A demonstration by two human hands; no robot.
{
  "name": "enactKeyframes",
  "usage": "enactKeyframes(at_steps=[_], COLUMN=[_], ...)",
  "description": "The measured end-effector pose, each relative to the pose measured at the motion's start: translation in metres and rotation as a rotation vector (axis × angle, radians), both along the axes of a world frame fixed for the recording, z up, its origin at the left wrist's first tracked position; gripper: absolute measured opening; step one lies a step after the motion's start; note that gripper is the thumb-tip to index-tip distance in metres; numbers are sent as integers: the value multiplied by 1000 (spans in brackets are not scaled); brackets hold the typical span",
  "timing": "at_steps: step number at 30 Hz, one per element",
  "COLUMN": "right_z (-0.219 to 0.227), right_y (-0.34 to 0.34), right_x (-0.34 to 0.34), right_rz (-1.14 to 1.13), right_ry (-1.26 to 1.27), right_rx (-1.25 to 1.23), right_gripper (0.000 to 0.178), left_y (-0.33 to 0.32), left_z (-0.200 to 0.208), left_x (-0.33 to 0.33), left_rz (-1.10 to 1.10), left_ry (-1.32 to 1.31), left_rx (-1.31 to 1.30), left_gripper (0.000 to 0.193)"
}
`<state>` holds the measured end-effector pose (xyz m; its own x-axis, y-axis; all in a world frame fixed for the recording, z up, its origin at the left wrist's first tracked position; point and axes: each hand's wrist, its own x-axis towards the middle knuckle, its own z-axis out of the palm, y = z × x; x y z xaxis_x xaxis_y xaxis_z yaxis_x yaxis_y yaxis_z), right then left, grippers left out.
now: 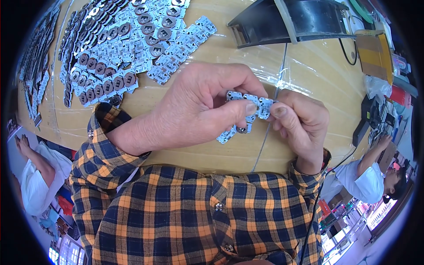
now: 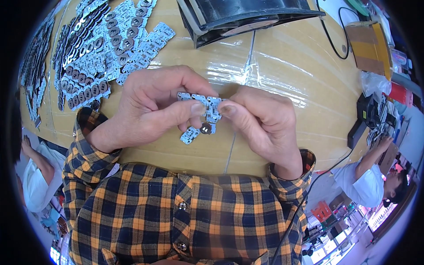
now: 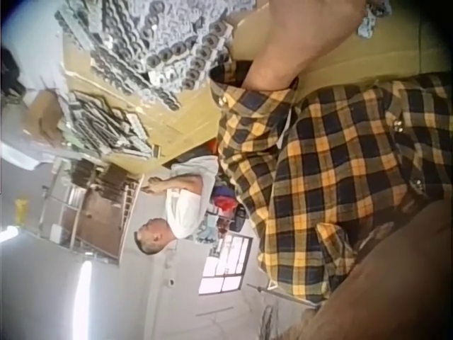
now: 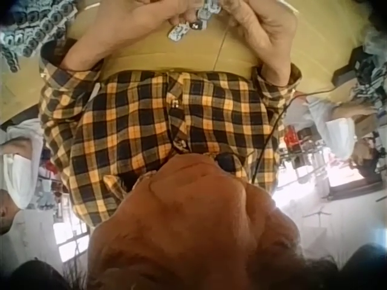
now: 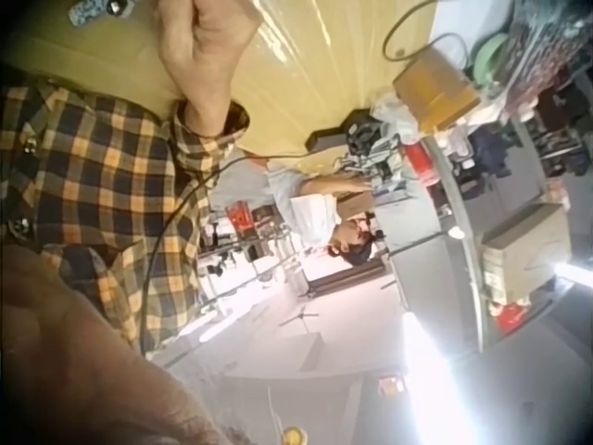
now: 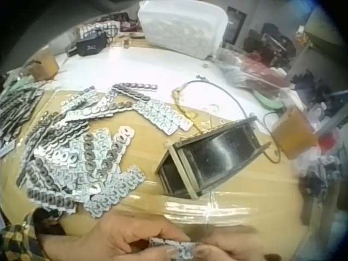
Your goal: The worker is separating small white plastic toy parts from a larger strip and placing them on the table.
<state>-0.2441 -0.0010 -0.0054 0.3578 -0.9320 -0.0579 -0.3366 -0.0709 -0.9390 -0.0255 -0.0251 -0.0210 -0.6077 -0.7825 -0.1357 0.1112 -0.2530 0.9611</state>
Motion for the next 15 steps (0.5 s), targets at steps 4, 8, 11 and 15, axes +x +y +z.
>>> enactKeyframes(at_steps=[4,8,11,15], right_z=[-5,-7,2,-3], right_y=[1,2,4,2], right_x=[1,5,4,3], right_rz=[23,-15,-53,-104], right_ry=[18,55,16,-591], right_rx=[-19,-107,33,567], right_gripper=[24,24,30,29], left_y=[1,4,-1,-5], left_z=[2,-3,2,4], left_x=[0,-5,1,0], left_rz=[-15,99,-2,-20], left_ry=[-51,26,49,186], left_rx=[10,78,227,358], left_gripper=[17,15,14,15])
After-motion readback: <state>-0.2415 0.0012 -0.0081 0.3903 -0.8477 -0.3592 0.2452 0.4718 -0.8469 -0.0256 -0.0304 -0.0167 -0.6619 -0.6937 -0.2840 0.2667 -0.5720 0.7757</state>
